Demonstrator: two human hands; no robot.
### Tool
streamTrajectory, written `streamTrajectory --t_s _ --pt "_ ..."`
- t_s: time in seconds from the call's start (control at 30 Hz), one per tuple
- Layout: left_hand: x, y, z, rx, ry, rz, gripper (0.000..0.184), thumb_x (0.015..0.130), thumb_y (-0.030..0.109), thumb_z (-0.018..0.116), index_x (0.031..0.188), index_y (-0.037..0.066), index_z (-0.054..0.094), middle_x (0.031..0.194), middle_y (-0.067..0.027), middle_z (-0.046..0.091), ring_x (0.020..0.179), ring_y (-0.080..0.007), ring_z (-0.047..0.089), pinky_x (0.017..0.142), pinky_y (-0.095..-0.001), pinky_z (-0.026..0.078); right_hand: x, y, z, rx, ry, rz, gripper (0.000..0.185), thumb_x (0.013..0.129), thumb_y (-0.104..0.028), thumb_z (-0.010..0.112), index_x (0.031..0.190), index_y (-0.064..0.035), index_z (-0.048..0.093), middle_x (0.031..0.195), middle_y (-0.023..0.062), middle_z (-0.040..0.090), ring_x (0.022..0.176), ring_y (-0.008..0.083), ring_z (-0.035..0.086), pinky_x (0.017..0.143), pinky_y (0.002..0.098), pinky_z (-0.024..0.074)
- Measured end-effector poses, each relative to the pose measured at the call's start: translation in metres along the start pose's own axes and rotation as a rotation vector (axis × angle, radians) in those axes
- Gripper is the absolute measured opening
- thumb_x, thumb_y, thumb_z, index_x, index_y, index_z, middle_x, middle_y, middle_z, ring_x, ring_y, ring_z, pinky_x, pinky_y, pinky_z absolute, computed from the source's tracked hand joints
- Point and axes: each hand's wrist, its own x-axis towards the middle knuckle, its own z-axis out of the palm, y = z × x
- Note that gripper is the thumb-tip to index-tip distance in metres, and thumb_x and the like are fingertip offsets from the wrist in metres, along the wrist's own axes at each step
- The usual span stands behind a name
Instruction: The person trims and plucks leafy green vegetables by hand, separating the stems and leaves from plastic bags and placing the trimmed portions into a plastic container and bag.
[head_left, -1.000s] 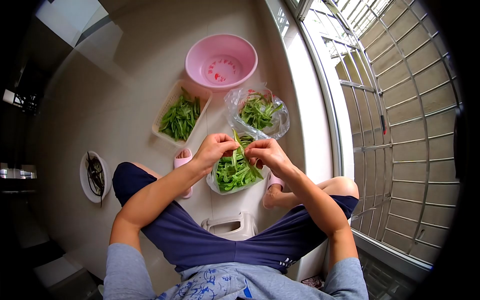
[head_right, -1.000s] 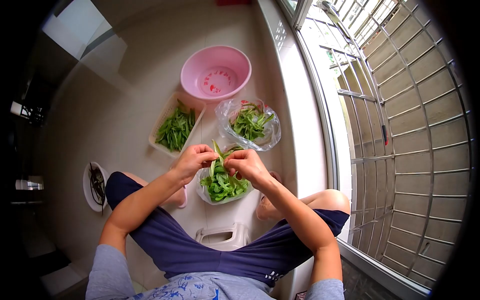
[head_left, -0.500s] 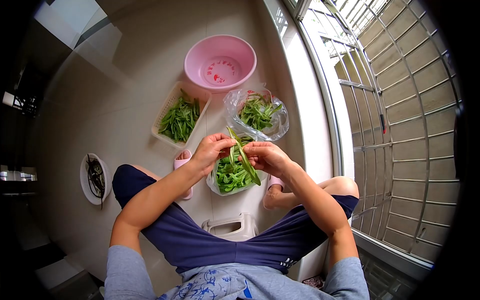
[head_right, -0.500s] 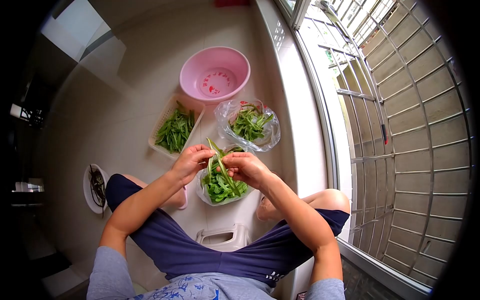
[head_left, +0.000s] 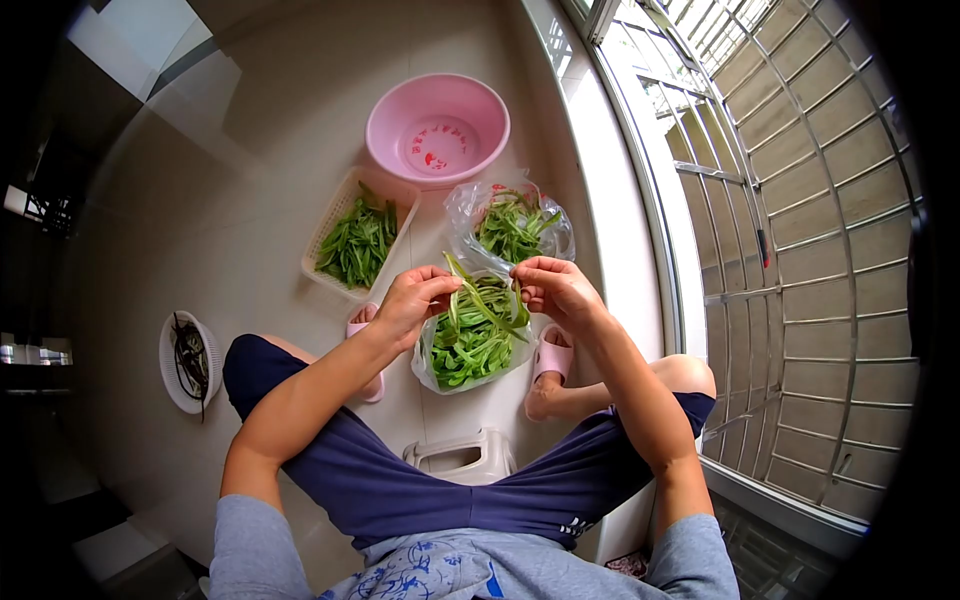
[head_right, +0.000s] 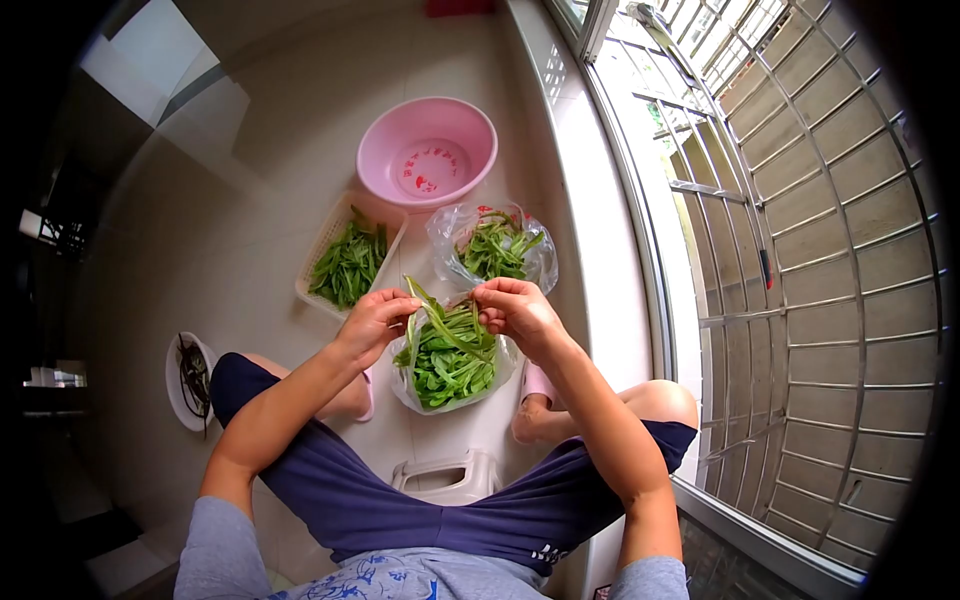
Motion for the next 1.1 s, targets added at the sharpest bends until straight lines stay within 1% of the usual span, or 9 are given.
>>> streamTrajectory --t_s 0.17,0.27,0.33,0.4,0.5,0.87,0.93,1.0,1.1 --pt "0.000 0.000 -0.004 0.009 -0.023 -0.001 0.005 0.072 0.010 0.054 0.074 0.007 0.050 0.069 0.0002 0.053 0.062 -0.0072 0.047 0.061 -0.0206 0.037 -0.005 -0.007 0.004 -0.017 -0.021 -0.011 0.007 0.074 -0.008 0.055 0.078 -0.0018 0.052 0.068 0.0032 0.055 0.055 0.0071 0.052 0.045 0.0150 0.0402" --pt "0.001 -0.002 -0.005 0.027 -0.083 -0.025 0.005 0.072 0.009 0.053 0.075 0.007 0.049 0.071 -0.0009 0.054 0.063 -0.0084 0.049 0.063 -0.0222 0.038 -0.004 -0.005 0.007 0.019 -0.042 -0.003 0.007 0.074 -0.008 0.055 0.077 -0.0017 0.052 0.069 0.0042 0.055 0.056 0.0080 0.053 0.047 0.0154 0.0422" --pt "0.000 -0.004 -0.003 0.043 -0.118 -0.040 0.006 0.072 0.009 0.053 0.076 0.007 0.049 0.072 -0.0014 0.054 0.064 -0.0091 0.050 0.063 -0.0230 0.039 -0.003 -0.002 0.009 -0.010 -0.058 -0.020 0.009 0.075 -0.008 0.054 0.079 -0.0009 0.051 0.072 0.0053 0.055 0.062 0.0096 0.055 0.052 0.0176 0.0453" --pt "-0.002 -0.004 0.001 0.014 -0.195 -0.122 0.009 0.073 0.011 0.052 0.080 0.007 0.048 0.074 -0.0018 0.054 0.065 -0.0097 0.051 0.064 -0.0241 0.041 -0.003 0.000 0.013 -0.036 -0.053 -0.054 0.009 0.076 -0.008 0.053 0.080 -0.0005 0.050 0.073 0.0061 0.055 0.063 0.0104 0.055 0.053 0.0184 0.0461" --pt "-0.001 -0.006 0.003 -0.052 -0.230 -0.170 0.012 0.074 0.013 0.052 0.084 0.007 0.047 0.075 -0.0019 0.054 0.067 -0.0101 0.053 0.063 -0.0247 0.043 -0.003 0.003 0.018 -0.077 -0.049 -0.105 0.010 0.076 -0.009 0.053 0.081 0.0002 0.050 0.074 0.0073 0.055 0.065 0.0117 0.056 0.056 0.0196 0.0473" --pt "-0.001 -0.005 0.008 0.021 -0.237 -0.173 0.016 0.074 0.012 0.055 0.088 0.004 0.051 0.078 -0.0015 0.055 0.070 -0.0083 0.053 0.064 -0.0229 0.044 -0.002 0.009 0.019 -0.077 -0.056 -0.153 0.011 0.076 -0.007 0.052 0.081 0.0016 0.048 0.074 0.0081 0.054 0.066 0.0125 0.056 0.059 0.0212 0.0479" --pt "-0.001 -0.005 0.008 0.029 -0.237 -0.175 0.016 0.074 0.012 0.055 0.088 0.004 0.052 0.079 -0.0018 0.055 0.071 -0.0085 0.053 0.065 -0.0228 0.044 -0.001 0.012 0.018 -0.061 -0.063 -0.170 0.008 0.077 -0.005 0.051 0.081 0.0008 0.048 0.076 0.0101 0.055 0.065 0.0131 0.056 0.058 0.0211 0.0484" --pt "-0.002 -0.005 0.010 0.005 -0.230 -0.182 0.015 0.073 0.015 0.057 0.084 0.006 0.053 0.076 0.0002 0.055 0.067 -0.0068 0.053 0.062 -0.0224 0.044 -0.001 0.012 0.019 -0.052 -0.072 -0.166 0.008 0.076 -0.004 0.051 0.081 0.0005 0.048 0.075 0.0097 0.055 0.065 0.0132 0.056 0.059 0.0216 0.0483" --pt "-0.003 -0.003 0.013 -0.052 -0.211 -0.176 0.014 0.073 0.013 0.057 0.084 0.005 0.053 0.077 -0.0002 0.055 0.068 -0.0074 0.053 0.063 -0.0226 0.044 -0.003 0.011 0.022 -0.011 -0.109 -0.159 0.008 0.076 -0.004 0.051 0.082 -0.0005 0.048 0.074 0.0085 0.054 0.065 0.0129 0.055 0.060 0.0218 0.0473"
